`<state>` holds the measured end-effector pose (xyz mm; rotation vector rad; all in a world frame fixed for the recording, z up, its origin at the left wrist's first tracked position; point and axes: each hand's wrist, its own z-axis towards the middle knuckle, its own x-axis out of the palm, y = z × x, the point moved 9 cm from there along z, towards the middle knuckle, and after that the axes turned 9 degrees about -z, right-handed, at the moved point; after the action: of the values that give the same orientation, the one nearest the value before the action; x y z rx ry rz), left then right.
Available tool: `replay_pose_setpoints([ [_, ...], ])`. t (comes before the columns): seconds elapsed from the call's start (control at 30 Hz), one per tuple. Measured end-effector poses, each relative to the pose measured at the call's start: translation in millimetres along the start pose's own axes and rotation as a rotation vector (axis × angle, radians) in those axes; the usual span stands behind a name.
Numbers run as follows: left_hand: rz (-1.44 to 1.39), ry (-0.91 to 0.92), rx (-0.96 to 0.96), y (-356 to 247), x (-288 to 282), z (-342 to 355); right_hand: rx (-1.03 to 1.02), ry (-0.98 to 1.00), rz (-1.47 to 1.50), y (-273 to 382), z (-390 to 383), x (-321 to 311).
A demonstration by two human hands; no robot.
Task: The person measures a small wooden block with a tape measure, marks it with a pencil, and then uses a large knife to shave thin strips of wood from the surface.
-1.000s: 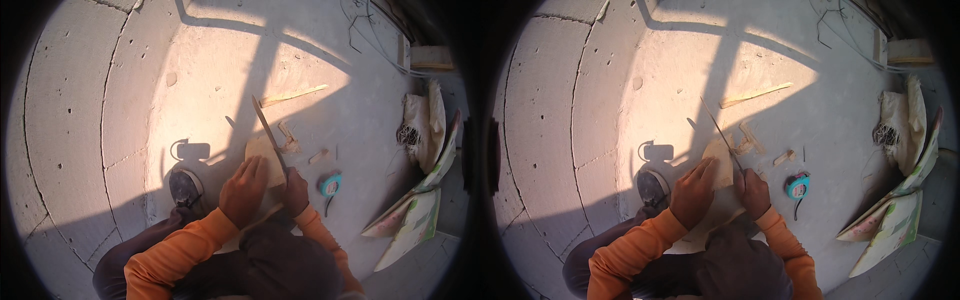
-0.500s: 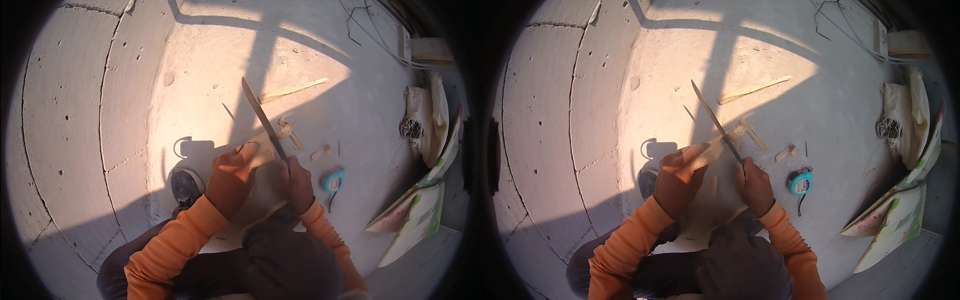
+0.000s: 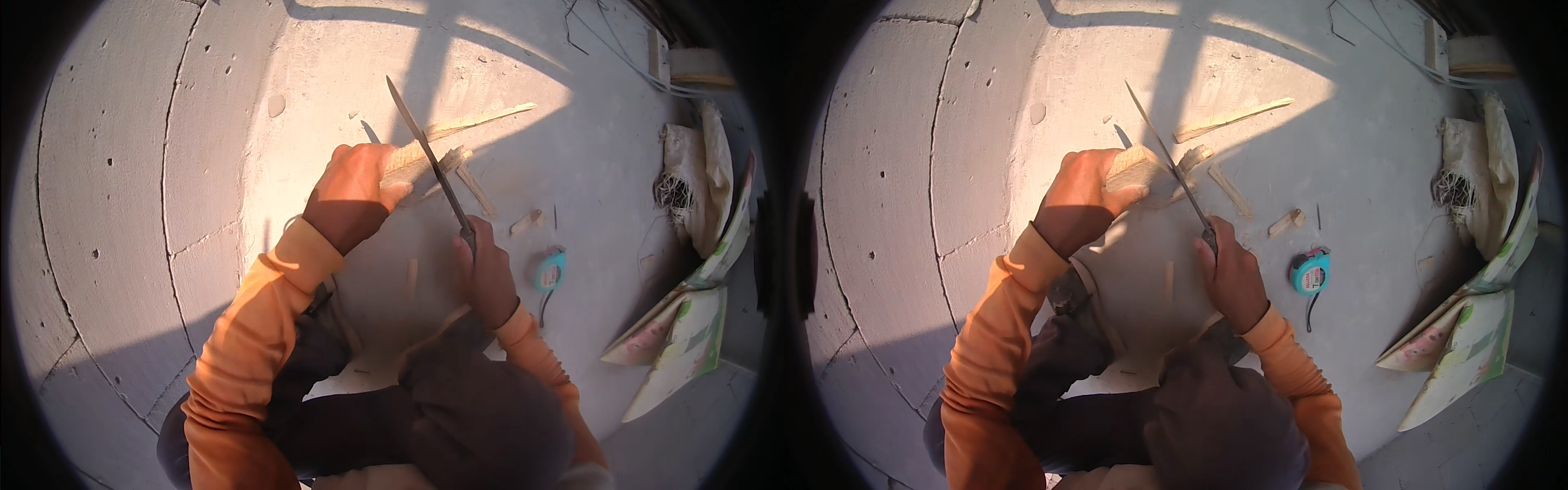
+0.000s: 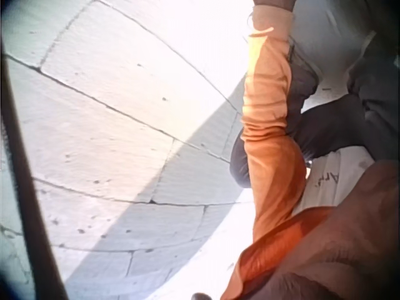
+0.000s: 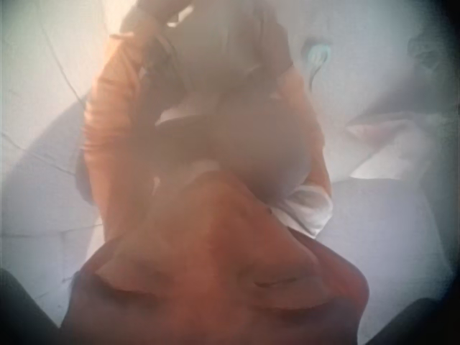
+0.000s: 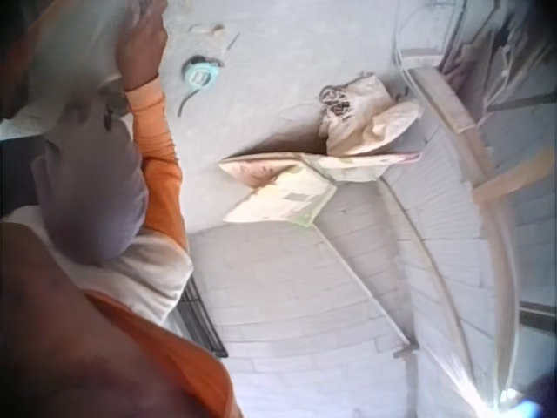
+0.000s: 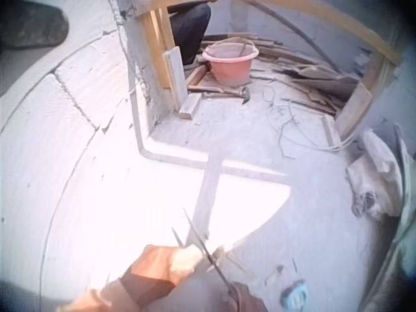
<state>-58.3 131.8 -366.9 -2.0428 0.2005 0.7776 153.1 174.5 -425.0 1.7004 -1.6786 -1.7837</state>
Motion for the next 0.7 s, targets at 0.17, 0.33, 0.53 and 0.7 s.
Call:
replay_pose_setpoints([
  [0.17, 0.013, -0.016, 0.005, -1.9, -4.8, 1.1, -0.015, -0.093, -0.015, 20.8, -3.6, -15.3],
  [0.33, 0.049, -0.042, 0.031, 1.6, -4.1, -2.5, -0.109, -0.200, -0.061, 27.3, -16.7, -17.8],
  [0.53, 0.056, -0.052, 0.050, -4.8, -0.6, -5.3, 0.019, -0.048, -0.022, -9.2, -6.9, 6.0],
  [0.7, 0.038, -0.046, 0.070, -5.9, -0.7, -6.4, 0.083, 0.035, 0.119, -14.7, -3.1, 1.9],
])
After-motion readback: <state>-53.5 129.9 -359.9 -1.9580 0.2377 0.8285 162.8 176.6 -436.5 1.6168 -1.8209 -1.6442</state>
